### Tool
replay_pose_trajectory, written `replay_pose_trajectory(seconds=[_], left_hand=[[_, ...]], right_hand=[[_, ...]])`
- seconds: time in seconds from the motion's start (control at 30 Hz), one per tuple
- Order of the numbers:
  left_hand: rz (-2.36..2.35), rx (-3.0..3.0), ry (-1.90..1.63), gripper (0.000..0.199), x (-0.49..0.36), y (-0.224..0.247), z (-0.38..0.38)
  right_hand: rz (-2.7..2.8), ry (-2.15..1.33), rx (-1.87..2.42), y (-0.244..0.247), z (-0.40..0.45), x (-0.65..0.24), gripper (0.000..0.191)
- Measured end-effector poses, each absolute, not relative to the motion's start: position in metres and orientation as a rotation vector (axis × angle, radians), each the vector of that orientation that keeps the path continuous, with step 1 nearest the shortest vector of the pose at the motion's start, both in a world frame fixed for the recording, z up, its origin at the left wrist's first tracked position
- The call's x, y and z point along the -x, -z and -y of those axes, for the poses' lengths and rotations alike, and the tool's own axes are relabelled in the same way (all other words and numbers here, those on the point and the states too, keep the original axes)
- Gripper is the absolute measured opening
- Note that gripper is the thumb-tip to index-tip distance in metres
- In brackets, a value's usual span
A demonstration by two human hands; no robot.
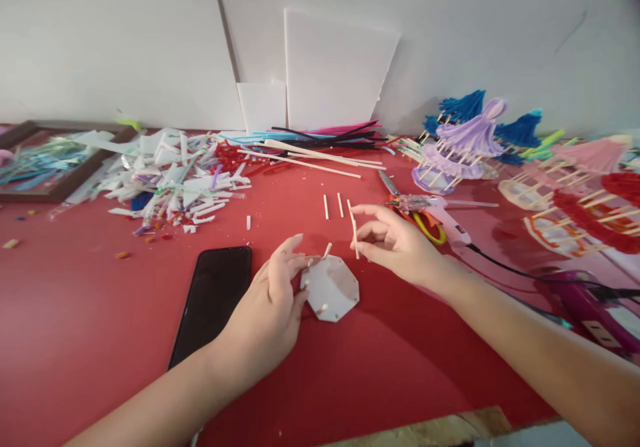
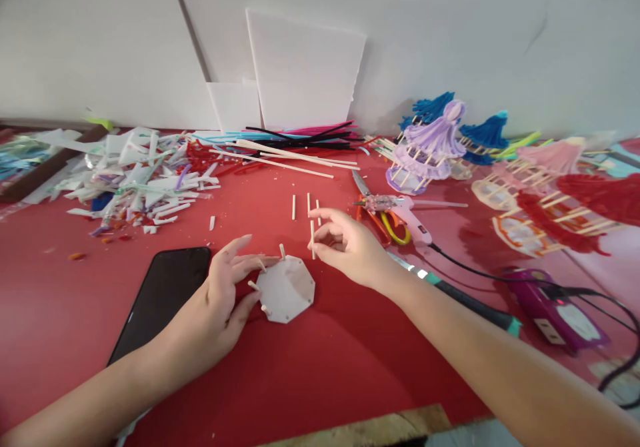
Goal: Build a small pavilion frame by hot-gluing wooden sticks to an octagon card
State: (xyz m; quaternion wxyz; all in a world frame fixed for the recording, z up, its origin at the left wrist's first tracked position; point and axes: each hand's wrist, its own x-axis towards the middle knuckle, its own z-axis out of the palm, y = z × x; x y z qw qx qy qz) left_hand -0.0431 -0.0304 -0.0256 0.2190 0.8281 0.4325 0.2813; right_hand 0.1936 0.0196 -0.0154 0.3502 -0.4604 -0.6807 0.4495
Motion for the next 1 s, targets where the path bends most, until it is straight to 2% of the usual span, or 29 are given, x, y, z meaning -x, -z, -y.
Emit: replay_pose_trajectory(seconds=[0.2, 0.43, 0.57, 1.0], left_hand=[[-1.199, -2.246, -0.751, 0.061, 0.042, 0.025, 0.031], [-1.213, -2.239, -0.694, 0.059, 0.044, 0.025, 0.033], [-1.227, -2.251, -0.693, 0.061, 0.045, 0.026, 0.033], [-1.229, -2.254, -0.685, 0.062, 0.044, 0.027, 0.033]], right_hand=[[1.669, -1.148, 1.128, 0.023, -0.015, -0.187, 0.031], [1.817, -0.678, 1.142, 0.033, -0.002, -0.181, 0.022], [1.879, -0.553, 1.132, 0.034, 0.0, -0.181, 0.02], [1.959, -0.509, 1.101, 0.033, 0.001, -0.179, 0.02]])
